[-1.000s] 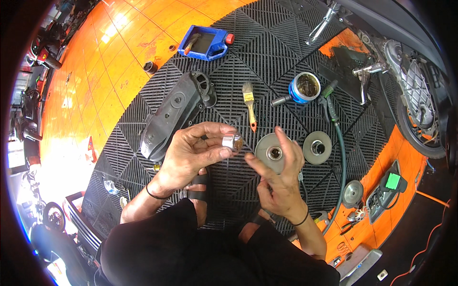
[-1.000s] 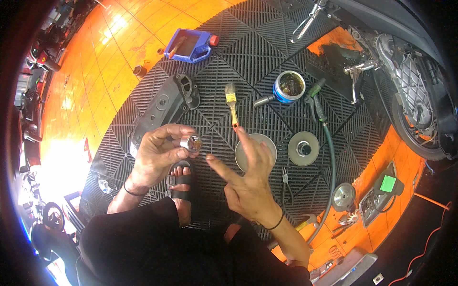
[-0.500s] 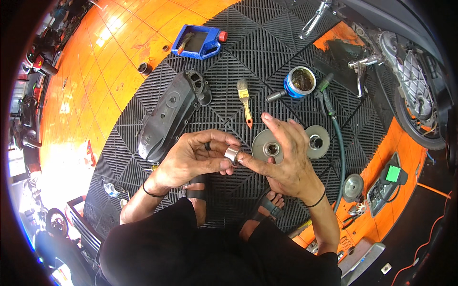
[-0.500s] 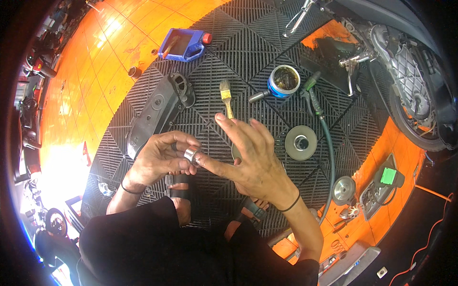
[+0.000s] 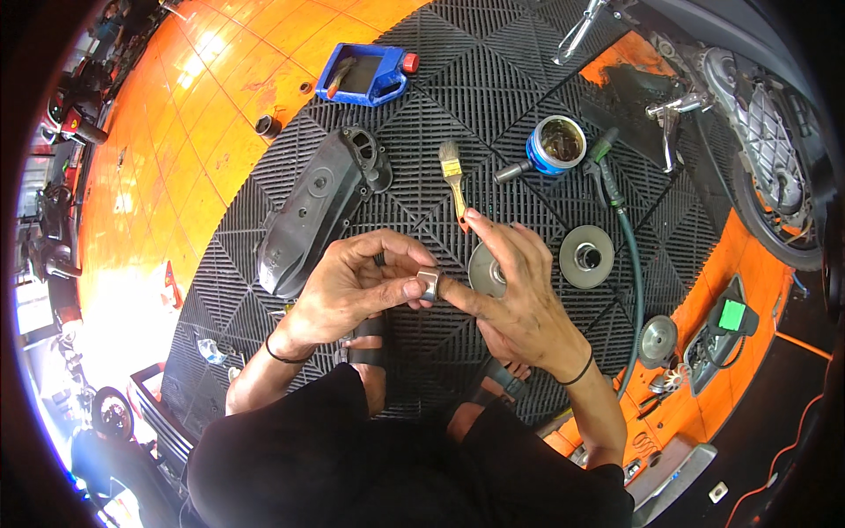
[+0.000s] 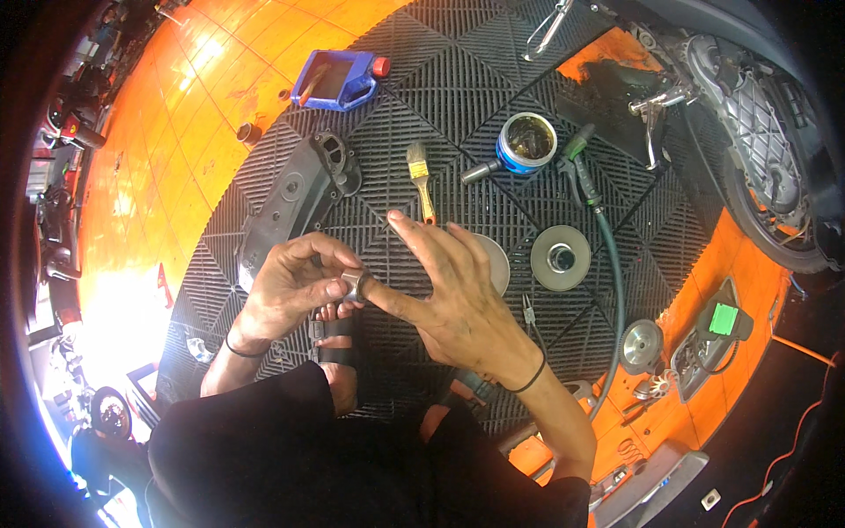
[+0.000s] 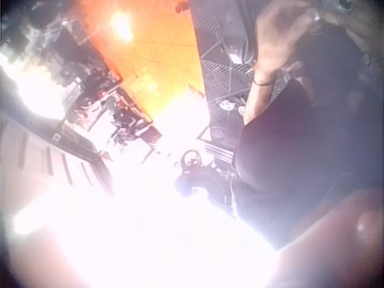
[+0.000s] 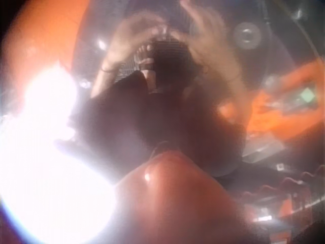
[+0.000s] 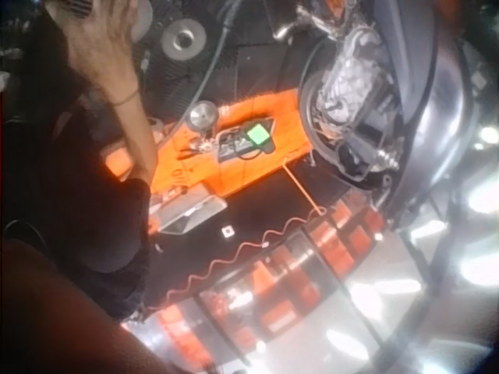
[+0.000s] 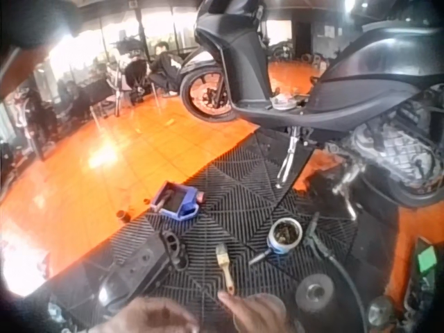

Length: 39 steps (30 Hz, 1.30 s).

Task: The person cleans and lubricates a motorcycle pulley assembly by hand and with a brush, then uses a hammer and a screwdriver to assemble the components on a shop floor.

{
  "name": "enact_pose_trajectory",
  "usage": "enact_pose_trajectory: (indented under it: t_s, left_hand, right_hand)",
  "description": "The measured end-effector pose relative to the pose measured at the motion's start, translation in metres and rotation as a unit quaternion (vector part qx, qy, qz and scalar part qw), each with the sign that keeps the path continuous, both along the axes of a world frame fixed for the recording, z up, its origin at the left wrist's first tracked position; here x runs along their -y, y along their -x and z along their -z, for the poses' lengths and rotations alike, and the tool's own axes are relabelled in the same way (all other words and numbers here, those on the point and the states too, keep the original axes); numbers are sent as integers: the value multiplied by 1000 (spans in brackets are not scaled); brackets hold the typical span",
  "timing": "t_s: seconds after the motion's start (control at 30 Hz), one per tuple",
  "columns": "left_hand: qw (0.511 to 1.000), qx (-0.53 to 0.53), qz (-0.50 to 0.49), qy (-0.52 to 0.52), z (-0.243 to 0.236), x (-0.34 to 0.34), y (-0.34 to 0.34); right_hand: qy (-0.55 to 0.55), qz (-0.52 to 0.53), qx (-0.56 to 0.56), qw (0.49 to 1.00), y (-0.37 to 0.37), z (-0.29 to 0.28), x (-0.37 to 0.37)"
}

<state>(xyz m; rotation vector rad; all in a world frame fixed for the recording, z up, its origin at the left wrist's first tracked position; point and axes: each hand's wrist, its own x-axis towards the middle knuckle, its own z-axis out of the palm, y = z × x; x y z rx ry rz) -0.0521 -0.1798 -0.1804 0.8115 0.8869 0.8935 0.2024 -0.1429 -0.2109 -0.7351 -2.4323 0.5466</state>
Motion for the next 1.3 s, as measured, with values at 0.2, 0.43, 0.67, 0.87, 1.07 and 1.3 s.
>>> enact_pose_trajectory:
  t_s: [0.2, 0.43, 0.67, 0.87, 1.07, 1.3]
  left_hand:
    - [996, -64, -40, -42, -7, 2, -1]
    - [988, -2, -74, -137, 4, 0, -3]
    - [998, 57, -7, -19, 5, 3, -1]
    - [993, 111, -38, 35, 6, 6, -14]
    - [998, 53, -36, -12, 8, 5, -10]
    - [998, 27, -35, -40, 7, 2, -3]
  right_hand:
    - [168, -23, -89, 982, 3, 4, 12]
    - [311, -91, -216, 921, 1, 0, 14]
    - [263, -25, -195, 945, 2, 5, 20]
    - [200, 8, -184, 962, 23, 16, 34]
    - [162, 28, -146, 975, 23, 19, 38]
    - [183, 24, -168, 968, 6, 16, 30]
